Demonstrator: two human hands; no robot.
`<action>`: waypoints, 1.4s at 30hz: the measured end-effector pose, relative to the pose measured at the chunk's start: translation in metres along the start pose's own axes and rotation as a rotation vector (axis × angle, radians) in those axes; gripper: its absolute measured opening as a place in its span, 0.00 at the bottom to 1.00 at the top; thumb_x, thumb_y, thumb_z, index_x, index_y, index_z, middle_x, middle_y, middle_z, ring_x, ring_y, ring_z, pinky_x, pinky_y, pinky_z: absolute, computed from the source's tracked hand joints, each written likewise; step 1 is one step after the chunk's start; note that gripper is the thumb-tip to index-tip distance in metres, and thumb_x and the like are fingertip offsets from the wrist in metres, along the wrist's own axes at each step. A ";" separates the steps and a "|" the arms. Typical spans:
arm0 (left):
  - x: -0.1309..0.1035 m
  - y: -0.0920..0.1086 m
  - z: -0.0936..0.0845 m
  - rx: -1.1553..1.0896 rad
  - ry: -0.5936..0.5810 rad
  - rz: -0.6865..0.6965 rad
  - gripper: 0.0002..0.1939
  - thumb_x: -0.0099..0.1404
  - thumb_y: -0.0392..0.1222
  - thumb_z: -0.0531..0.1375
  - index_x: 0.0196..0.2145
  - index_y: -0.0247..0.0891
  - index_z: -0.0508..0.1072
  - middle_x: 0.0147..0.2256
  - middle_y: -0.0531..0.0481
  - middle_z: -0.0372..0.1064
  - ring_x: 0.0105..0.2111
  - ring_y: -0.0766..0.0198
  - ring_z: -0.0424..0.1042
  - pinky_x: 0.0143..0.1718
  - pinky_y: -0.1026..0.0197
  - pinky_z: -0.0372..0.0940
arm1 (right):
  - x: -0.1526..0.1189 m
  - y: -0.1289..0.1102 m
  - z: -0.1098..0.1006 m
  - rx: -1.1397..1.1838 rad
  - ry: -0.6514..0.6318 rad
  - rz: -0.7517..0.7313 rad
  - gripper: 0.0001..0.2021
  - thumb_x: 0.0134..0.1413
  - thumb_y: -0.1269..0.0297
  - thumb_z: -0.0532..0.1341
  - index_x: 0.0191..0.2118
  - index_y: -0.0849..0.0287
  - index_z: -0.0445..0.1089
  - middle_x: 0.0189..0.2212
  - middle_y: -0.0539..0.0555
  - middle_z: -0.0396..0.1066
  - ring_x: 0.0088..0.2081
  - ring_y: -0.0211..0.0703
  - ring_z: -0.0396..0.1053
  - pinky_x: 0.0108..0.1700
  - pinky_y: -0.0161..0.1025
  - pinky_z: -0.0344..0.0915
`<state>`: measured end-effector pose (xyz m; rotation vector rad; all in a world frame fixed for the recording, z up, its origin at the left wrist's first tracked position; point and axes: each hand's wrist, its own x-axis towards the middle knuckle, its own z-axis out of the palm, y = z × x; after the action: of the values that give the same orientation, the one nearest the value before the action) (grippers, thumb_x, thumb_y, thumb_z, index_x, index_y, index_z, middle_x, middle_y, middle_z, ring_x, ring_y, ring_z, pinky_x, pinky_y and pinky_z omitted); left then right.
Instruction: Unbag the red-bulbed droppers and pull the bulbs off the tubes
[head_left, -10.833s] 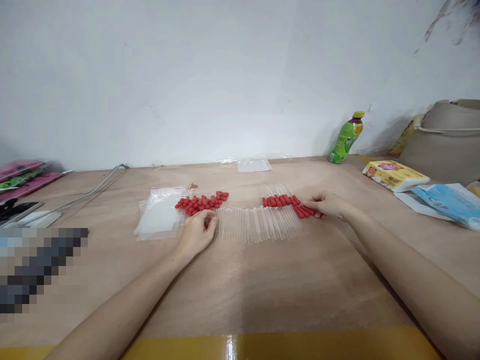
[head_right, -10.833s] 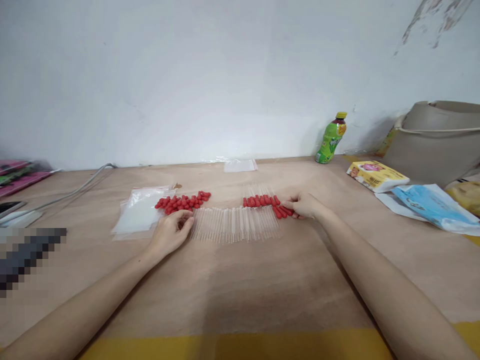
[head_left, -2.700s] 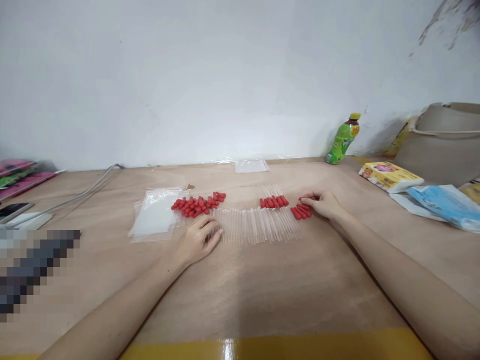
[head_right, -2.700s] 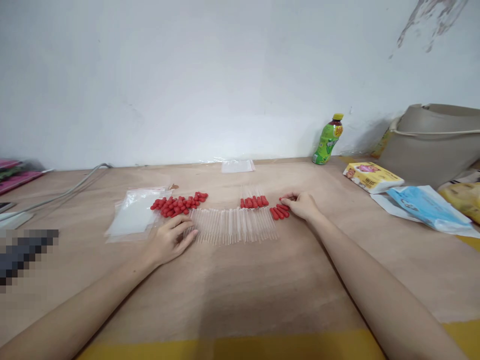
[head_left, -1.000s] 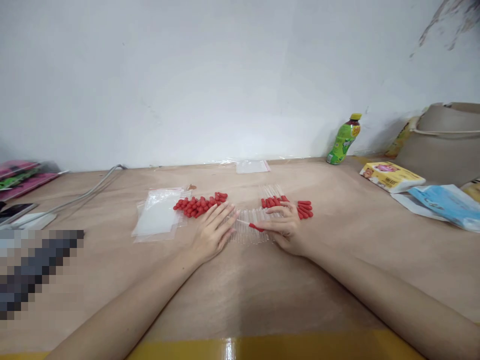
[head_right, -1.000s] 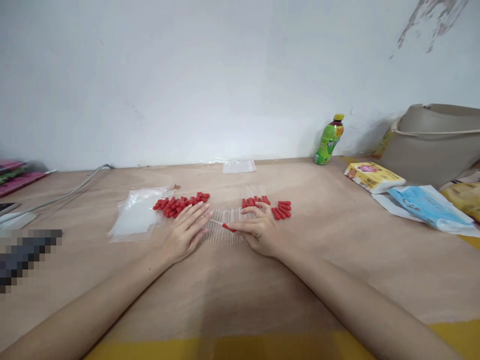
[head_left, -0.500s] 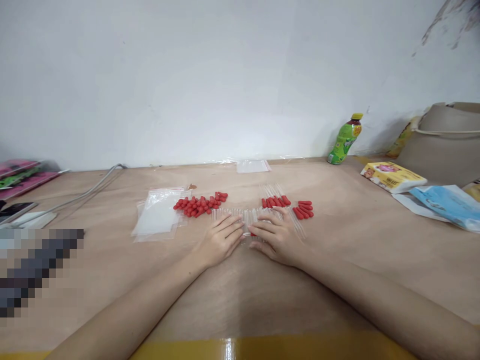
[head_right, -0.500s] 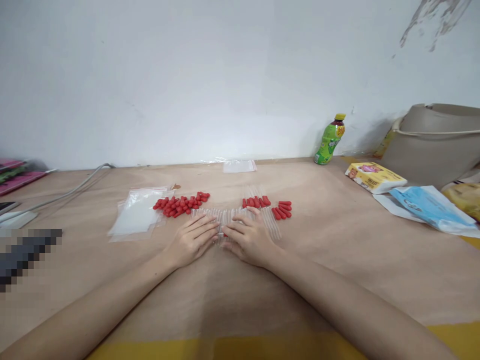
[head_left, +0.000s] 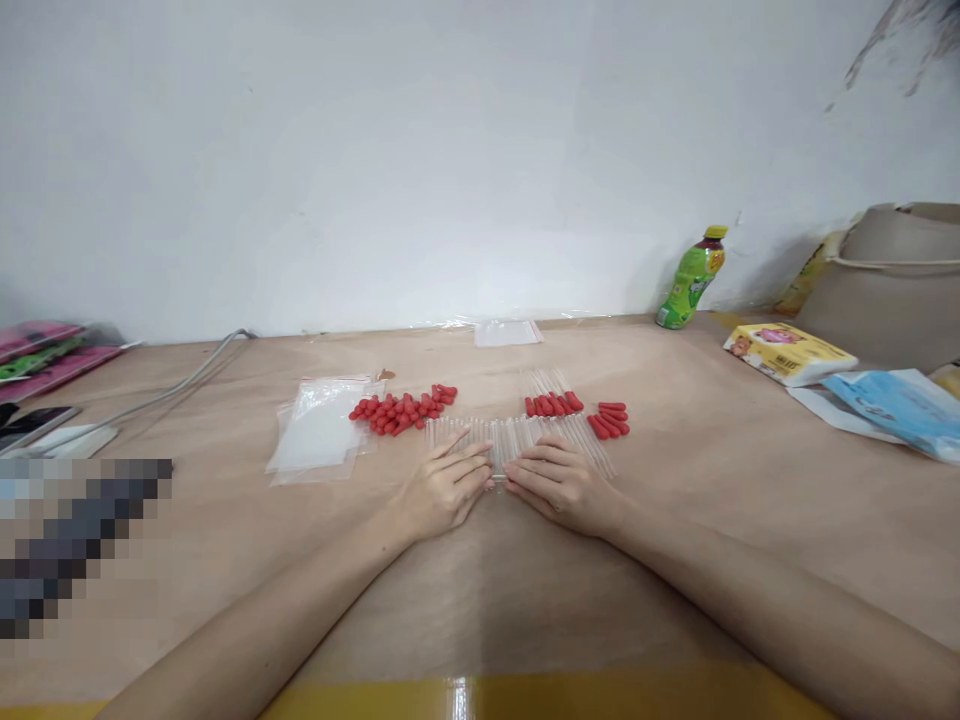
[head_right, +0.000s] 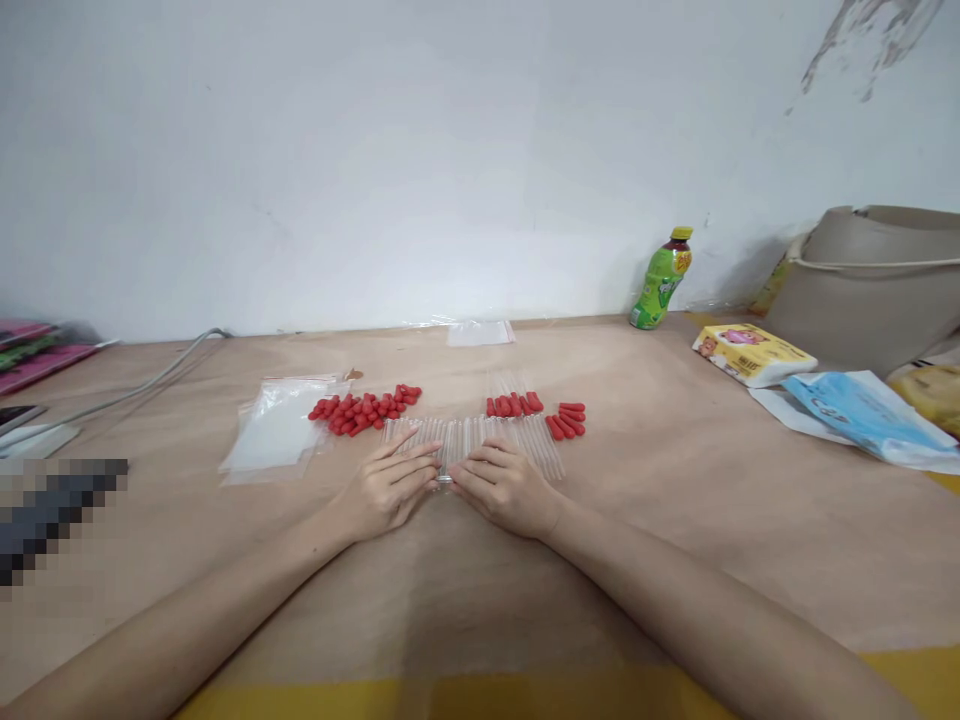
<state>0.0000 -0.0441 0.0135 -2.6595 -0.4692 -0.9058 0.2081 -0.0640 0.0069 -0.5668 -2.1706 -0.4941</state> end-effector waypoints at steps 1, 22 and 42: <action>0.000 0.000 0.000 -0.004 0.001 0.000 0.06 0.63 0.32 0.53 0.36 0.33 0.70 0.34 0.48 0.74 0.47 0.61 0.68 0.57 0.49 0.56 | 0.000 0.000 -0.001 -0.006 0.002 -0.013 0.04 0.52 0.71 0.60 0.35 0.62 0.70 0.30 0.50 0.75 0.33 0.37 0.69 0.40 0.38 0.64; -0.023 -0.036 -0.014 0.208 0.059 -0.425 0.18 0.64 0.33 0.47 0.51 0.36 0.63 0.29 0.50 0.58 0.27 0.66 0.60 0.27 0.64 0.62 | -0.040 0.102 -0.039 0.001 0.121 0.923 0.14 0.52 0.57 0.57 0.38 0.61 0.73 0.31 0.56 0.69 0.29 0.40 0.66 0.30 0.38 0.64; -0.024 -0.029 -0.009 -0.044 0.015 -0.426 0.09 0.59 0.42 0.57 0.35 0.36 0.71 0.36 0.45 0.66 0.37 0.60 0.68 0.39 0.56 0.67 | -0.048 0.125 -0.058 0.101 -0.362 1.123 0.11 0.42 0.58 0.60 0.28 0.59 0.74 0.22 0.51 0.72 0.19 0.35 0.62 0.21 0.34 0.56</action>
<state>-0.0346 -0.0261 0.0101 -2.6350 -1.0500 -1.0567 0.3393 -0.0028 0.0219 -1.7370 -1.7856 0.3528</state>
